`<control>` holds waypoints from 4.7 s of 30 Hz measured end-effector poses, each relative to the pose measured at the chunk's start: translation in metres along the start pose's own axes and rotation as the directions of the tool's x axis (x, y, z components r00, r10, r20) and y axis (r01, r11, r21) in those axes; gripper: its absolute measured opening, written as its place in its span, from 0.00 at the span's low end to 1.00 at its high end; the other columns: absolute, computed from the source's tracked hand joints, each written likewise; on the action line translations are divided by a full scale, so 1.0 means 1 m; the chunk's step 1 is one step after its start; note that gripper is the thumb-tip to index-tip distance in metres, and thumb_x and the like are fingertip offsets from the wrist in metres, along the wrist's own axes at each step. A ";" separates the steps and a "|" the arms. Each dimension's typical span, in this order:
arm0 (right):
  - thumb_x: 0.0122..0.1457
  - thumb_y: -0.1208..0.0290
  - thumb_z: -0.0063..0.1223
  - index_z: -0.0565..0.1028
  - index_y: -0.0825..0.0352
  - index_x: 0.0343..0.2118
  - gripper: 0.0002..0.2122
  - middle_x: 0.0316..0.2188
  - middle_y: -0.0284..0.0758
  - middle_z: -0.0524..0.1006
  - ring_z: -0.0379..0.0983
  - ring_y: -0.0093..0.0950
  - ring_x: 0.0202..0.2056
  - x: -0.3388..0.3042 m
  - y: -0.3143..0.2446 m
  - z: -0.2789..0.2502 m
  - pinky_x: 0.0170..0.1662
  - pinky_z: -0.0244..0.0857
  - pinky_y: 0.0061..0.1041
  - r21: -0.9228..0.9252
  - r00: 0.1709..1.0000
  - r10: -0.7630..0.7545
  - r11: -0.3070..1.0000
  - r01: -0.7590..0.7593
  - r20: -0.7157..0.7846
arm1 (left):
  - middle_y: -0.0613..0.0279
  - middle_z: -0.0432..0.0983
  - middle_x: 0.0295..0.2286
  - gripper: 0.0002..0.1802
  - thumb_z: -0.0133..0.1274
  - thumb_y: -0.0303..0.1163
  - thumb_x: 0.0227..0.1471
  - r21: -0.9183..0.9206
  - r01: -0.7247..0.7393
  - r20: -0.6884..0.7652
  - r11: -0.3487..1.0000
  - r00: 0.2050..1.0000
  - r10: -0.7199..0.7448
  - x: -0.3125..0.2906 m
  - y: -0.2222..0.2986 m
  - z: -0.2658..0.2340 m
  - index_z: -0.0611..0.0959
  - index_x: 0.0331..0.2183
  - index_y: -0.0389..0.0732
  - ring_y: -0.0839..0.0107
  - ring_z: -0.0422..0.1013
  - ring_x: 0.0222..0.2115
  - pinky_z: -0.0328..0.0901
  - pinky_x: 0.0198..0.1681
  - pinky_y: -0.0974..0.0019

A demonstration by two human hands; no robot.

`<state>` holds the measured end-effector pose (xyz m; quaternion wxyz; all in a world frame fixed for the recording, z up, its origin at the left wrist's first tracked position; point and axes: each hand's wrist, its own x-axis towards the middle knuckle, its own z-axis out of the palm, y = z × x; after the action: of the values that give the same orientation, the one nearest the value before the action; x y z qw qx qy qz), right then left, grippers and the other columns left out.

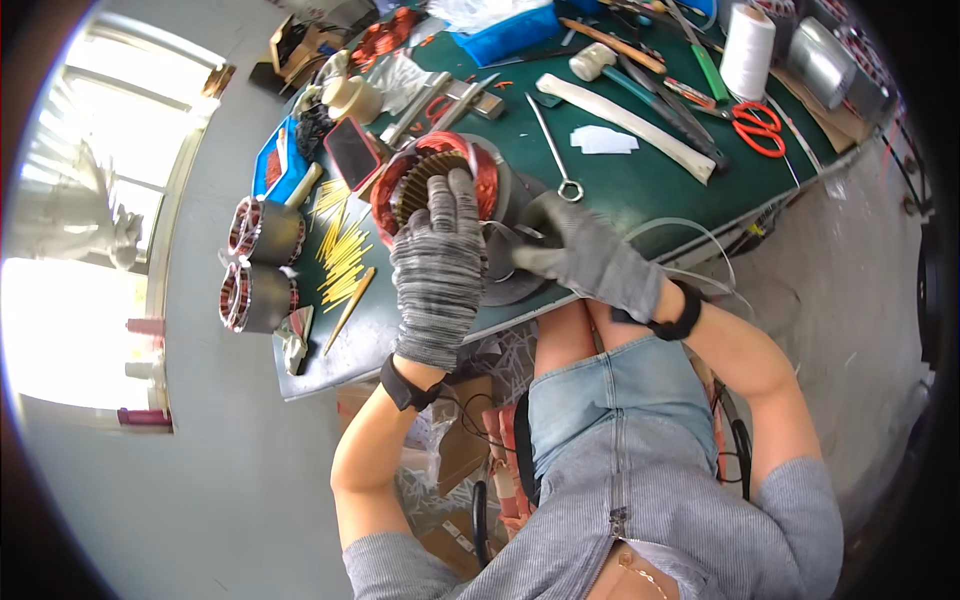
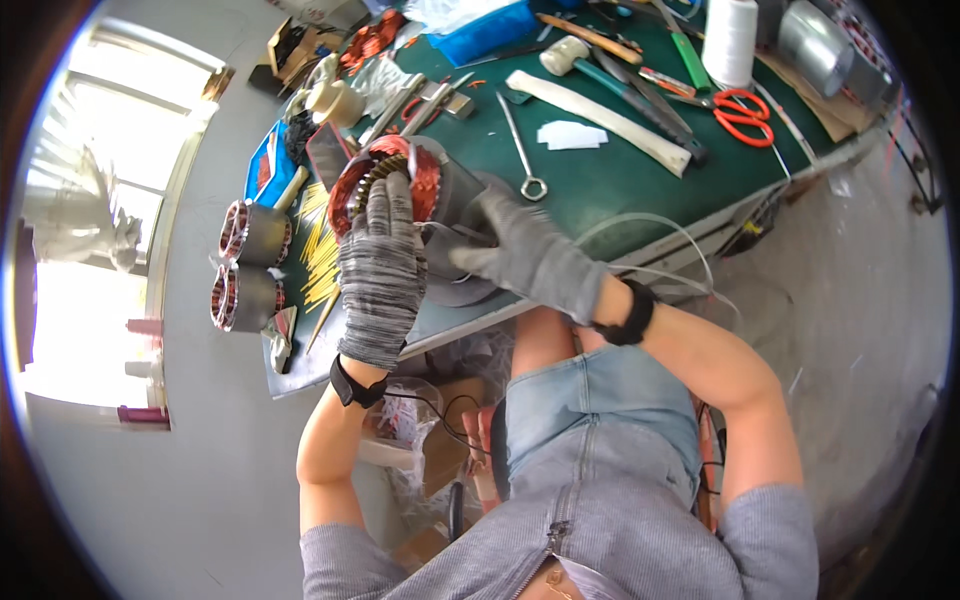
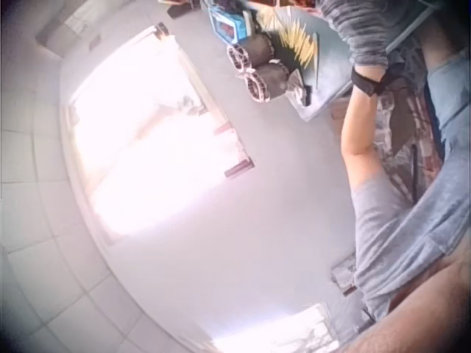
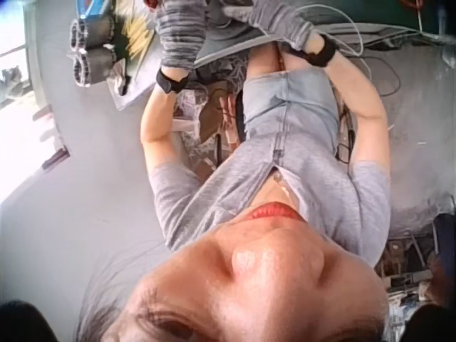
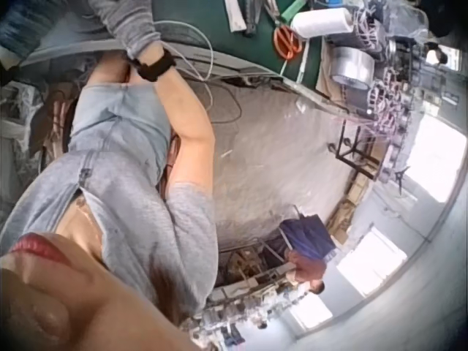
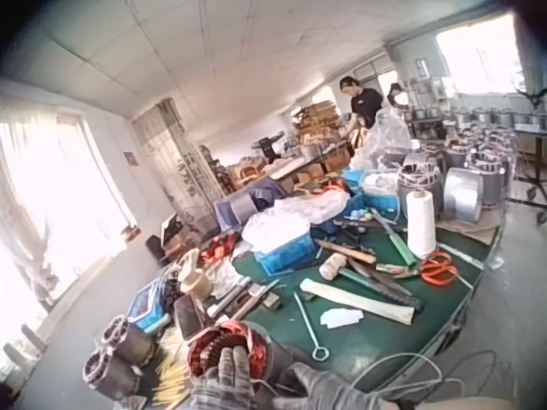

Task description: Tying and shaping the copper wire windings of an electric motor stator using thread and a mallet.

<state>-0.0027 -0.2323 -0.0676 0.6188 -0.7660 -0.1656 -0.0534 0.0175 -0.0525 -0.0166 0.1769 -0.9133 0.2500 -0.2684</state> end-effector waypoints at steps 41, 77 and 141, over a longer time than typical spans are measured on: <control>0.53 0.76 0.50 0.71 0.55 0.53 0.22 0.38 0.41 0.74 0.72 0.38 0.39 -0.006 -0.012 0.024 0.40 0.70 0.33 -0.434 0.827 -0.534 0.796 0.423 -0.174 | 0.53 0.77 0.30 0.15 0.59 0.32 0.44 -0.698 0.124 0.084 0.705 0.992 -0.092 -0.014 -0.037 -0.009 0.80 0.37 0.41 0.52 0.72 0.32 0.66 0.37 0.54; 0.57 0.51 0.46 0.67 0.59 0.57 0.27 0.57 0.37 0.67 0.60 0.31 0.59 -0.538 0.244 -0.338 0.61 0.52 0.30 -0.825 -0.100 0.930 -0.360 -0.436 -0.353 | 0.57 0.72 0.28 0.18 0.60 0.32 0.42 -0.603 -0.048 -0.142 0.796 0.989 -0.048 -0.028 -0.033 -0.013 0.78 0.39 0.40 0.57 0.68 0.32 0.61 0.39 0.56; 0.57 0.64 0.48 0.75 0.65 0.36 0.10 0.31 0.39 0.77 0.76 0.38 0.33 0.152 -0.103 -0.043 0.35 0.72 0.34 -0.828 0.365 -0.886 -0.036 0.560 0.285 | 0.59 0.73 0.27 0.12 0.59 0.30 0.42 -0.627 -0.109 -0.340 0.772 0.929 -0.146 -0.034 -0.028 0.014 0.79 0.32 0.40 0.57 0.68 0.29 0.60 0.39 0.54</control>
<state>0.1128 -0.2270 0.0821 0.0491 -0.7140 -0.3920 -0.5781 0.0111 -0.0083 -0.0284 -0.1952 -0.8540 0.3453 -0.3367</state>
